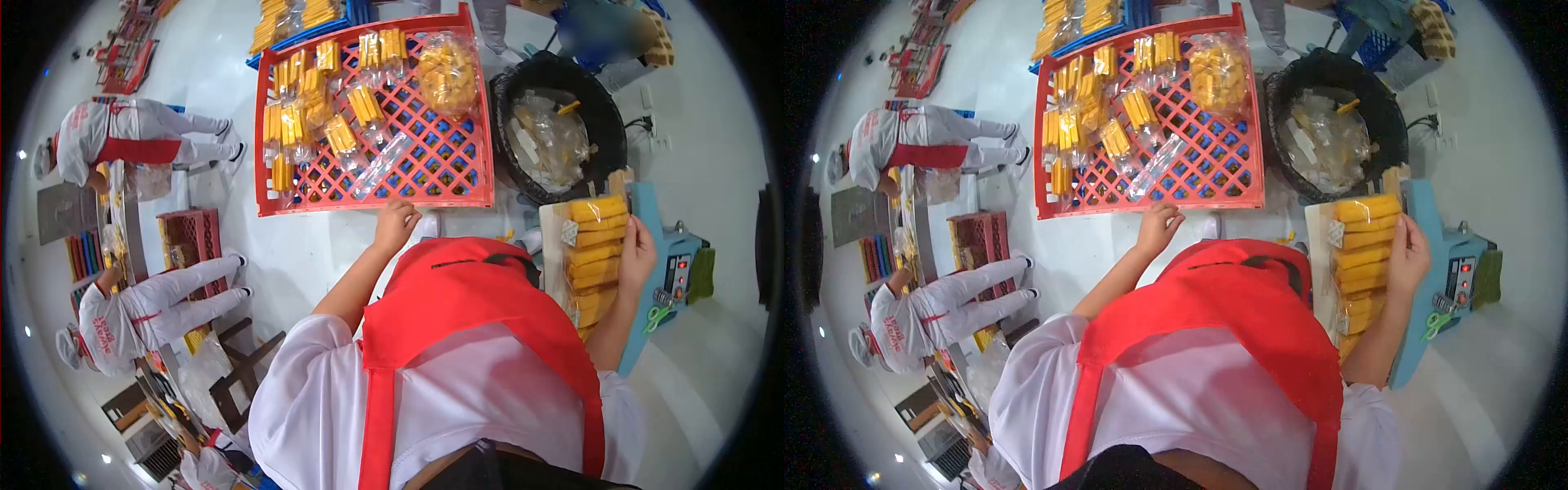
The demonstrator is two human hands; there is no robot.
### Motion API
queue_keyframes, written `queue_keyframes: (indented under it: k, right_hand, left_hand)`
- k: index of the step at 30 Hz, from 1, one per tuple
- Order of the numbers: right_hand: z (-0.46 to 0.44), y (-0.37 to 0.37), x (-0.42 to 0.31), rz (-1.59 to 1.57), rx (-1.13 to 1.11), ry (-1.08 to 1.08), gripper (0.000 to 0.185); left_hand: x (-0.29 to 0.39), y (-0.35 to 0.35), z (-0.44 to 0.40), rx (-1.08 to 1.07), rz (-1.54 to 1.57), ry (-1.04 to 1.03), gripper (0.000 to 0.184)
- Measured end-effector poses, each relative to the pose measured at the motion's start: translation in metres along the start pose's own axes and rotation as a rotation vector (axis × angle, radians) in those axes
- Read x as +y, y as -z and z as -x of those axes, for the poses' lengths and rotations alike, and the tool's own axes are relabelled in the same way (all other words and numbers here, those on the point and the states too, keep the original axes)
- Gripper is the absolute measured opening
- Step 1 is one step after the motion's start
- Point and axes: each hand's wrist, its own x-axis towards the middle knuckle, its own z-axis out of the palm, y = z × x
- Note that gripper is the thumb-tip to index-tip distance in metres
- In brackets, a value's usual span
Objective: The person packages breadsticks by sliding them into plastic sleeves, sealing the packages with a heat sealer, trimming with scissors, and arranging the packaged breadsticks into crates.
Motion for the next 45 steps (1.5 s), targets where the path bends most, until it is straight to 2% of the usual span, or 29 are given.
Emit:
queue_keyframes:
  k: [1, 4, 5, 7, 8, 9, 11, 13, 15, 16, 17, 19, 20, 22, 24, 25, 27, 29, 30, 32, 34, 35, 37, 38, 39, 40, 41, 43, 45]
  right_hand:
    - [-0.003, -0.009, -0.003, 0.003, -0.012, 0.011, 0.023]
    - [-0.007, -0.032, -0.026, 0.163, -0.155, 0.209, 0.019]
    - [-0.007, -0.037, -0.028, 0.166, -0.156, 0.218, 0.019]
    - [-0.007, -0.047, -0.027, 0.288, -0.254, 0.227, 0.019]
    - [-0.006, -0.051, -0.035, 0.333, -0.255, 0.202, 0.02]
    - [-0.004, -0.054, -0.04, 0.379, -0.253, 0.179, 0.02]
    - [0.001, -0.054, -0.025, 0.405, -0.213, 0.222, 0.017]
    - [0.007, -0.055, -0.033, 0.36, -0.215, 0.045, 0.017]
    - [0.01, -0.054, -0.031, 0.374, -0.176, 0.066, 0.015]
    - [0.01, -0.055, -0.03, 0.383, -0.153, 0.068, 0.013]
    - [0.008, -0.057, -0.03, 0.397, -0.148, 0.069, 0.013]
    - [0.006, -0.056, -0.034, 0.366, -0.161, 0.068, 0.013]
    - [0.004, -0.058, -0.04, 0.368, -0.165, 0.077, 0.013]
    - [-0.001, -0.069, -0.054, 0.341, -0.215, 0.132, 0.012]
    - [-0.01, -0.078, -0.063, 0.288, -0.258, 0.205, 0.012]
    - [-0.014, -0.082, -0.069, 0.258, -0.291, 0.256, 0.012]
    - [-0.023, -0.095, -0.088, 0.161, -0.391, 0.245, 0.013]
    - [-0.032, -0.113, -0.11, 0.063, -0.491, 0.232, 0.014]
    - [-0.035, -0.126, -0.119, 0.023, -0.565, 0.277, 0.015]
    - [-0.039, -0.155, -0.128, -0.108, -0.699, 0.35, 0.021]
    - [-0.037, -0.203, -0.12, -0.315, -0.771, 0.334, 0.033]
    - [-0.035, -0.226, -0.117, -0.426, -0.784, 0.29, 0.04]
    - [-0.023, -0.242, -0.137, -0.8, -1.103, -0.061, 0.051]
    - [-0.015, -0.253, -0.13, -1.123, -1.556, -0.563, 0.055]
    - [-0.003, -0.253, -0.138, -1.197, -1.711, -0.525, 0.066]
    - [0.01, -0.244, -0.144, -1.257, -1.741, -0.501, 0.072]
    - [0.019, -0.234, -0.153, -1.317, -1.765, -0.479, 0.079]
    - [0.022, -0.218, -0.168, -1.364, -1.835, -0.379, 0.083]
    - [0.023, -0.209, -0.177, -1.414, -1.889, -0.284, 0.086]
  left_hand:
    - [-0.017, -0.005, 0.004, 0.01, 0.003, 0.012, 0.012]
    - [-0.064, -0.021, 0.002, -0.232, 0.015, 0.452, 0.02]
    - [-0.077, -0.03, 0.0, -0.224, 0.02, 0.453, 0.02]
    - [-0.118, -0.062, -0.012, 0.162, 0.474, 0.8, 0.021]
    - [-0.151, -0.089, -0.017, 0.245, 0.709, 0.925, 0.028]
    - [-0.163, -0.092, -0.033, 0.249, 0.723, 0.908, 0.028]
    - [-0.181, -0.098, -0.061, 0.158, 1.088, 1.2, 0.027]
    - [-0.193, -0.109, -0.092, 0.205, 1.128, 1.254, 0.026]
    - [-0.221, -0.133, -0.118, 0.424, 1.477, 1.215, 0.024]
    - [-0.233, -0.144, -0.131, 0.518, 1.471, 1.362, 0.027]
    - [-0.246, -0.15, -0.139, 0.506, 1.645, 1.243, 0.026]
    - [-0.235, -0.14, -0.166, 0.824, 1.695, 1.307, 0.017]
    - [-0.234, -0.138, -0.173, 0.832, 1.703, 1.307, 0.017]
    - [-0.238, -0.117, -0.184, 0.975, 1.635, 1.142, 0.013]
    - [-0.226, -0.079, -0.195, 1.029, 1.399, 0.998, 0.006]
    - [-0.218, -0.056, -0.194, 0.957, 1.237, 0.852, 0.006]
    - [-0.216, -0.015, -0.187, 0.762, 0.484, 0.681, 0.011]
    - [-0.169, 0.055, -0.177, 0.438, 0.316, 0.701, 0.011]
    - [-0.152, 0.085, -0.17, 0.472, 0.291, 0.697, 0.011]
    - [-0.116, 0.134, -0.155, 0.047, 0.509, 0.47, 0.012]
    - [-0.02, 0.216, -0.142, -0.176, 0.505, 0.27, 0.011]
    - [0.012, 0.243, -0.141, -0.151, 0.489, 0.265, 0.011]
    - [0.053, 0.277, -0.137, -0.311, 0.591, 0.183, 0.009]
    - [0.064, 0.288, -0.136, -0.268, 0.558, 0.163, 0.009]
    - [0.072, 0.286, -0.142, -0.233, 0.624, -0.026, 0.007]
    - [0.078, 0.285, -0.147, -0.201, 0.688, -0.218, 0.006]
    - [0.086, 0.285, -0.15, -0.188, 0.68, -0.23, 0.006]
    - [0.103, 0.281, -0.156, -0.079, 0.693, -0.421, 0.003]
    - [0.111, 0.273, -0.167, -0.04, 0.69, -0.46, 0.002]
